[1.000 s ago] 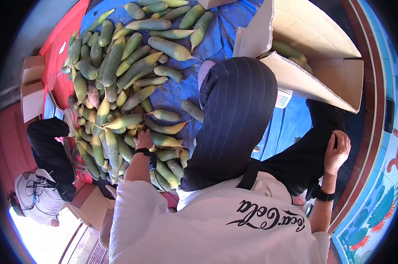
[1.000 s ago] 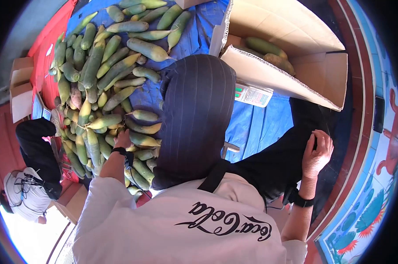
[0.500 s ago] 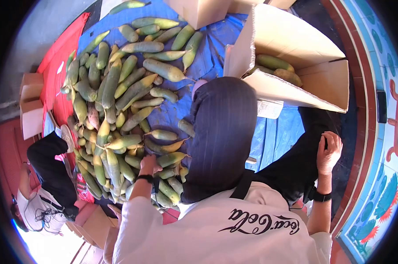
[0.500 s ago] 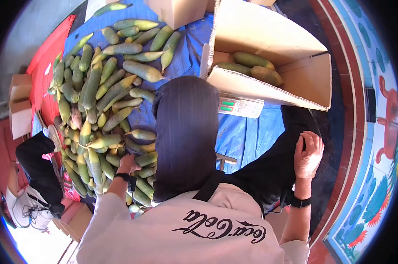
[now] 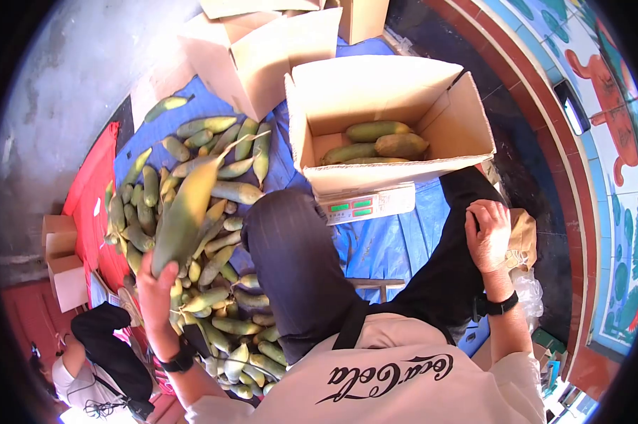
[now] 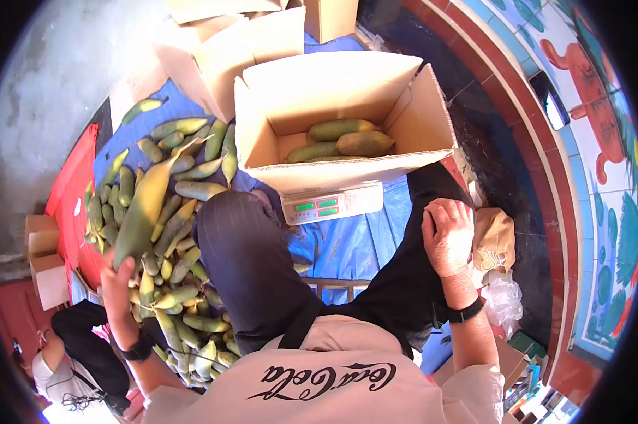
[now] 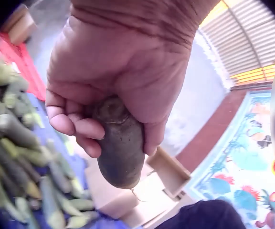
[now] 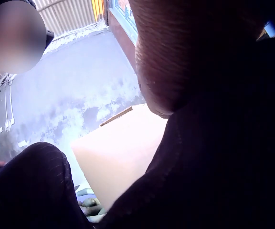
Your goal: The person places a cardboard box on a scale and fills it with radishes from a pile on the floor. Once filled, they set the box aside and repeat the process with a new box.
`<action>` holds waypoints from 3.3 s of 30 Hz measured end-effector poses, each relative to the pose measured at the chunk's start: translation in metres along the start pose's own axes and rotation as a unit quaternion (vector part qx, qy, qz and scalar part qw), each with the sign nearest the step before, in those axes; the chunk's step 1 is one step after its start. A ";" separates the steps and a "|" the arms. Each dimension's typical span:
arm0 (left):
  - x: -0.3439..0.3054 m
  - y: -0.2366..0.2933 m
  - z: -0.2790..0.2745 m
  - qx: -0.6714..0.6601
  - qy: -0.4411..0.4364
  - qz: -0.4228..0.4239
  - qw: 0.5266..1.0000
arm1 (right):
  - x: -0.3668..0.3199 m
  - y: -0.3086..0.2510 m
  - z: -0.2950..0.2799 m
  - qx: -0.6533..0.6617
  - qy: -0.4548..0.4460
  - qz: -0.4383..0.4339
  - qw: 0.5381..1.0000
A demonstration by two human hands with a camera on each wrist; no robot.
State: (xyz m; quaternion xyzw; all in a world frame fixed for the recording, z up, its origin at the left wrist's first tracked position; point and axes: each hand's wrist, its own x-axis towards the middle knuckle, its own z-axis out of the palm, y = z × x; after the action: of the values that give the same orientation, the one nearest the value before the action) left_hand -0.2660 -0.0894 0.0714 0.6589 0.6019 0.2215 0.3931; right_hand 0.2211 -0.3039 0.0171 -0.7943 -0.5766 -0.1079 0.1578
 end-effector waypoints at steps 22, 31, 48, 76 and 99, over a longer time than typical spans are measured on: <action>0.148 0.207 0.222 0.135 -0.266 0.260 0.918 | -0.007 0.019 -0.006 0.084 0.019 0.023 0.996; 0.097 0.051 0.106 -0.093 -0.026 -0.006 0.995 | -0.010 0.018 -0.002 0.054 0.004 0.015 0.998; 0.025 -0.278 0.262 0.146 -0.248 -0.095 0.953 | -0.004 0.012 0.007 -0.016 -0.032 0.012 0.999; 0.054 -0.237 0.231 0.429 -0.190 -0.145 0.871 | 0.000 0.013 0.005 -0.030 -0.044 0.008 0.999; 0.017 -0.264 0.174 0.477 -0.373 0.006 0.796 | 0.011 0.007 0.001 -0.008 -0.065 0.028 0.997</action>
State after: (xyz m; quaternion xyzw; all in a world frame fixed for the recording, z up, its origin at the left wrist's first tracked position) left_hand -0.2931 -0.1259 -0.2419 0.7981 0.4340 -0.3546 0.2213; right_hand 0.2307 -0.2958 0.0193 -0.8165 -0.5626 -0.0560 0.1166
